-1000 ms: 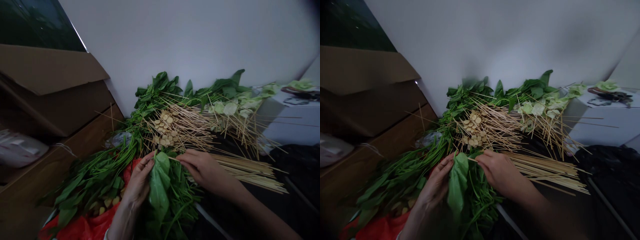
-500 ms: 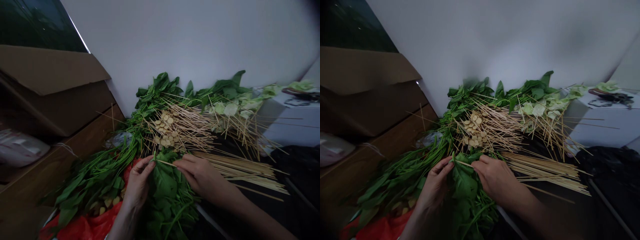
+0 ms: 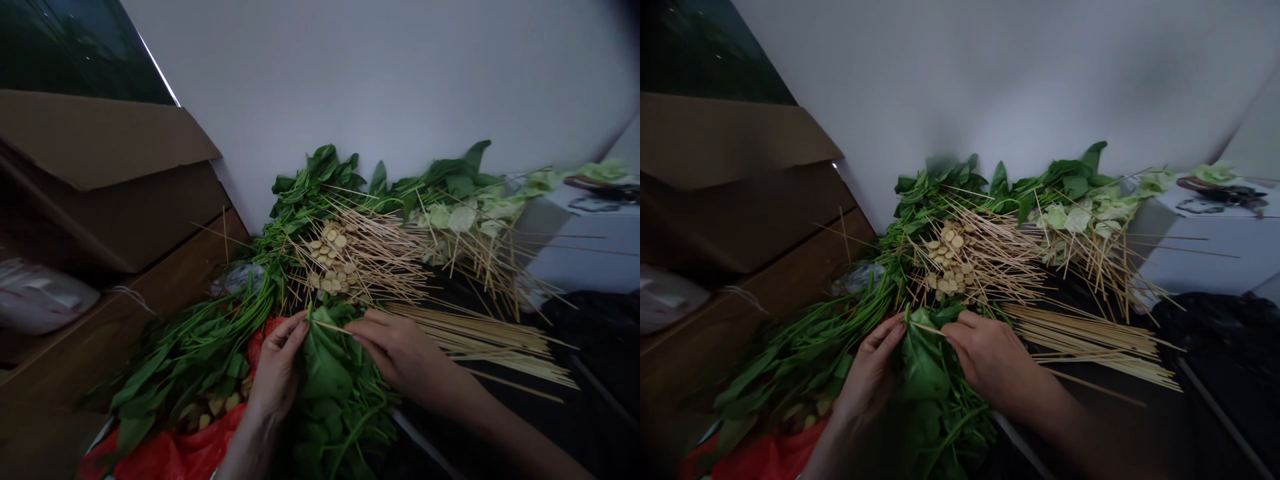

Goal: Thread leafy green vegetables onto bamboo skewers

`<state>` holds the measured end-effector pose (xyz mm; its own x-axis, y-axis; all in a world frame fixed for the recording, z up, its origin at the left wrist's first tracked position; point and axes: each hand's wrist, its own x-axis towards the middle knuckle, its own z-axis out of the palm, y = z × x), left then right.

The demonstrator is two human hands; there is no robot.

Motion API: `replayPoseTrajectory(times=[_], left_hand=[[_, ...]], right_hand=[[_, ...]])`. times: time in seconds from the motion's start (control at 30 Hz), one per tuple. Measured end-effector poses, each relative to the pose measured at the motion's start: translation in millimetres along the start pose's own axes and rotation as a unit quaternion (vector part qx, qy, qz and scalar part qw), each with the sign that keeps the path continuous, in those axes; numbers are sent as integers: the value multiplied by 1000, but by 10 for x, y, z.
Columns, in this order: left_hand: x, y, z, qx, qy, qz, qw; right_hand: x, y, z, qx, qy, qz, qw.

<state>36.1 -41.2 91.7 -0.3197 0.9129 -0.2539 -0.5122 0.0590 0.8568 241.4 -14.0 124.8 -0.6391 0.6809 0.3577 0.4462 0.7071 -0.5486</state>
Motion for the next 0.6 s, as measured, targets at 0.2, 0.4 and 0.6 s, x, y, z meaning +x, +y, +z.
replayPoseTrajectory(times=[0.2,0.4,0.6], left_hand=[[-10,-42,-8,11,-27,-7,1000],[-22,-126,-13,5,-67,-19,998],[-81,-177,9,36,-128,-38,990]], right_hand=[[12,27,61,13,0,-4,1000],[18,35,128,35,11,-2,999],[8,36,231,83,45,19,995]])
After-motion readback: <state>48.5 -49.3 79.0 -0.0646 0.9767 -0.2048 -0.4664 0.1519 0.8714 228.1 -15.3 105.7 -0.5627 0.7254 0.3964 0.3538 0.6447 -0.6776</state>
